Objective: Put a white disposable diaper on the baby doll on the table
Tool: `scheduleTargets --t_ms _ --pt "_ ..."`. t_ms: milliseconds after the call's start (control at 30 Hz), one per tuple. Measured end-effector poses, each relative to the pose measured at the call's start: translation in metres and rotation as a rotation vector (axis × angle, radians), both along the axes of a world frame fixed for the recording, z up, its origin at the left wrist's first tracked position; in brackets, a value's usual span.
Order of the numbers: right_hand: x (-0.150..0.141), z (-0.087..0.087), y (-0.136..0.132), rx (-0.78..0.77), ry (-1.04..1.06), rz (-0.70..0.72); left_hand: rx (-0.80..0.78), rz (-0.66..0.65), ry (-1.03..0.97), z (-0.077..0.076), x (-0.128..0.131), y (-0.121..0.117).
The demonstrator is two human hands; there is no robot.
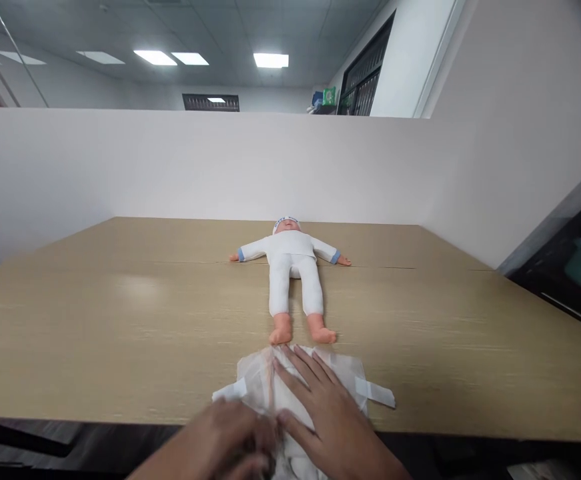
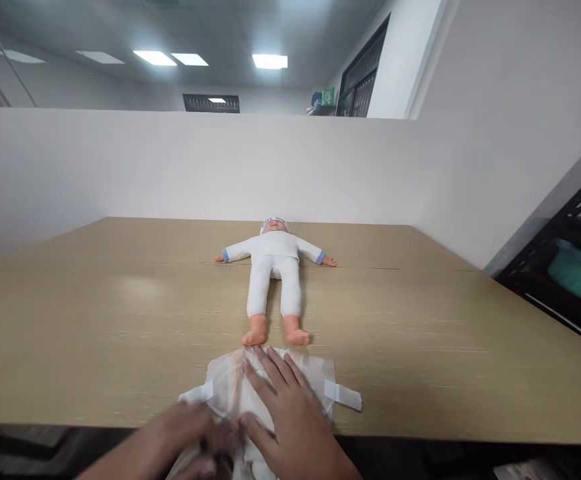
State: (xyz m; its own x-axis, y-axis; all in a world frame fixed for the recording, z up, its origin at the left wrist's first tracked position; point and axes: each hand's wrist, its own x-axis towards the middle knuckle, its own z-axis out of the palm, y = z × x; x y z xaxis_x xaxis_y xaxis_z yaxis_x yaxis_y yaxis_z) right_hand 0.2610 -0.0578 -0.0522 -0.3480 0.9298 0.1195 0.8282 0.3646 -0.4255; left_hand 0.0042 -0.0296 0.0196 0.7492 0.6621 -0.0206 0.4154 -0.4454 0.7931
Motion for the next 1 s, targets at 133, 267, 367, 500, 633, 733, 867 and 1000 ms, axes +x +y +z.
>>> scheduleTargets --t_ms 133,267,367,500,633,733,867,1000 --pt "-0.001 0.001 -0.002 0.011 0.007 0.000 0.565 0.030 0.176 0.002 0.031 0.091" --pt "0.000 -0.005 0.000 0.052 -0.010 0.007 0.926 -0.026 0.375 -0.018 0.079 0.168" --pt "0.001 -0.013 0.004 0.072 -0.037 0.033 1.075 -0.252 0.455 -0.022 0.101 0.193" --pt "0.006 -0.022 0.012 0.111 -0.100 0.089 1.130 -0.525 0.454 -0.013 0.113 0.201" --pt "0.015 -0.036 0.022 0.208 -0.141 0.145 1.066 -0.626 0.296 -0.012 0.122 0.209" --pt "0.023 -0.047 0.033 0.305 -0.166 0.211 1.066 -0.661 0.184 -0.018 0.131 0.214" --pt "0.033 -0.042 0.046 0.260 -0.174 0.263 1.002 -0.663 0.067 -0.010 0.142 0.220" --pt "0.036 -0.017 0.065 0.052 -0.105 0.254 0.740 -0.565 -0.113 0.030 0.144 0.232"
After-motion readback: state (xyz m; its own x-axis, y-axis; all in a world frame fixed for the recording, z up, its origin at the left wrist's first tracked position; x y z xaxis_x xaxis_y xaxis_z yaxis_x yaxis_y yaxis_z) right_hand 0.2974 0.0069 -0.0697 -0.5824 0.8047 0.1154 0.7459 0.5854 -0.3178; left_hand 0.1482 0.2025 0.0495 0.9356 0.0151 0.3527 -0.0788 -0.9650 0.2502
